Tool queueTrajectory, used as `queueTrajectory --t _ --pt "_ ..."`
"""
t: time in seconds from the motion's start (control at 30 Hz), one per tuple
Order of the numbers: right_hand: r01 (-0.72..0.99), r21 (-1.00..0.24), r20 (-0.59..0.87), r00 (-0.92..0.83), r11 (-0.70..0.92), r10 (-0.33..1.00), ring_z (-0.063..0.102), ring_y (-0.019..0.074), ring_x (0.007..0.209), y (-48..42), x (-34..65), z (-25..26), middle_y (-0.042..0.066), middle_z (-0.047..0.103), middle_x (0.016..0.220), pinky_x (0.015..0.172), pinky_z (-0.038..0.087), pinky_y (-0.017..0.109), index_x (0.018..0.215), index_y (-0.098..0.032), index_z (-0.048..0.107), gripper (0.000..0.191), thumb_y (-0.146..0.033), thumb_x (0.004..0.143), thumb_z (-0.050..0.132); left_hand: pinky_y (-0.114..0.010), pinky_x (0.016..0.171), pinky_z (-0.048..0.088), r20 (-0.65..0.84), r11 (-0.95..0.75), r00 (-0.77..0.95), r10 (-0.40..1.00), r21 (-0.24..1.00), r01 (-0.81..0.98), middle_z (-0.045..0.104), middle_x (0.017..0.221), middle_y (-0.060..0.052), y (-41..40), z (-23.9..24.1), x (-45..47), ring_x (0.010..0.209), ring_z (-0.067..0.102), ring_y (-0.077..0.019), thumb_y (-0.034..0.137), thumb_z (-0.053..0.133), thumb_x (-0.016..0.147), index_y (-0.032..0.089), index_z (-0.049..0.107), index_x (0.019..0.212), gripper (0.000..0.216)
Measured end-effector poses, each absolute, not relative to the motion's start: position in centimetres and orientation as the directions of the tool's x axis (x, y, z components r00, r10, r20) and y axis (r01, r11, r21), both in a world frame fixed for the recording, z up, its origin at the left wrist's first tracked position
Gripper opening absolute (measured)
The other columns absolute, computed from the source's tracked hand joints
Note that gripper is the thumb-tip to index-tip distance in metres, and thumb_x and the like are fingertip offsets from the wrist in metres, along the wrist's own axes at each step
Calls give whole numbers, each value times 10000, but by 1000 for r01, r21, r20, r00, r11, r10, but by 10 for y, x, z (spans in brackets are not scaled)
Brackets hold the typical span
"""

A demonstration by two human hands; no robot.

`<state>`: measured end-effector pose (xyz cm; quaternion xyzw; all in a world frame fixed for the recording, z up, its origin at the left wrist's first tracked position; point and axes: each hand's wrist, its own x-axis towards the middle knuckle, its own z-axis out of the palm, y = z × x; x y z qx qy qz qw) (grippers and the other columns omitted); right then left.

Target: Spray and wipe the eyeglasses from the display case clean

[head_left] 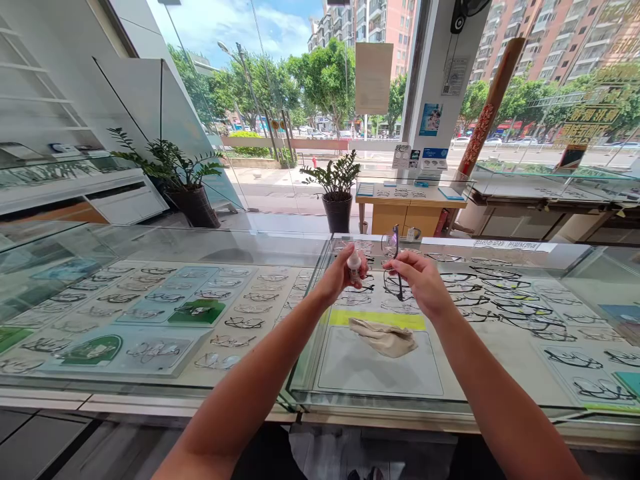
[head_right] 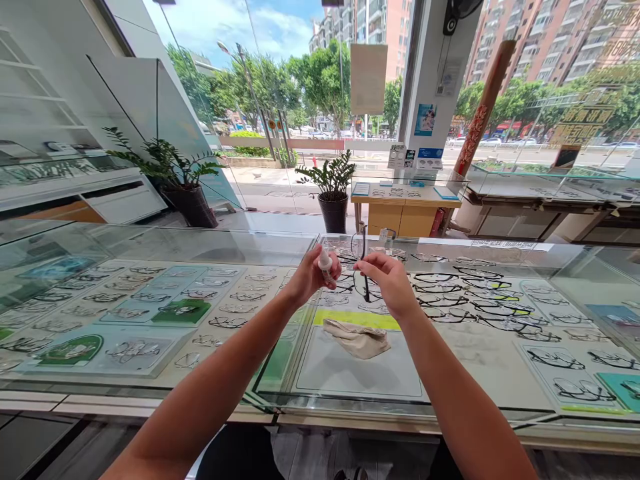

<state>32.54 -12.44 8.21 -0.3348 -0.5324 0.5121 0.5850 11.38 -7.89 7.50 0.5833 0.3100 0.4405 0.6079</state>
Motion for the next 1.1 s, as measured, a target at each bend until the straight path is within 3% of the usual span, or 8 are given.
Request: queueTrajectory --t 0.1,0.27,0.77,0.97,1.1 --pt "-200 -957 241 -156 208 958 679 199 881 -126 320 78 46 821 907 919 510 378 844 -236 779 247 -466 838 870 -247 524 387 194 -204 278 941 979 9 505 677 -19 -75 71 113 597 446 -129 827 504 879 187 555 683 671" --pt "-138 -971 219 -199 194 955 686 201 877 -128 315 77 58 817 894 894 509 374 848 -218 785 296 -506 844 855 -252 544 380 213 -246 263 941 964 101 527 680 -31 -71 66 112 622 462 -142 793 501 893 181 576 665 656" --pt "-138 -972 215 -211 189 954 677 204 851 -127 314 75 49 813 872 868 515 380 825 -229 775 312 -529 822 862 -270 559 382 232 -288 316 920 947 143 508 691 -24 -71 65 111 632 441 -154 767 461 919 200 542 684 619" --pt "-324 -931 212 -108 168 971 707 198 863 -119 322 78 35 813 879 912 540 373 839 -241 775 317 -509 760 925 -278 560 361 229 -314 398 888 935 163 517 682 -19 -79 68 115 607 433 -149 750 444 951 195 558 701 619" --pt "-375 -907 218 -35 189 975 696 188 850 -116 325 79 30 808 883 858 539 340 832 -249 766 294 -494 771 917 -280 578 343 230 -357 493 839 917 179 516 686 -18 -91 69 122 635 423 -149 715 478 969 193 530 677 599"
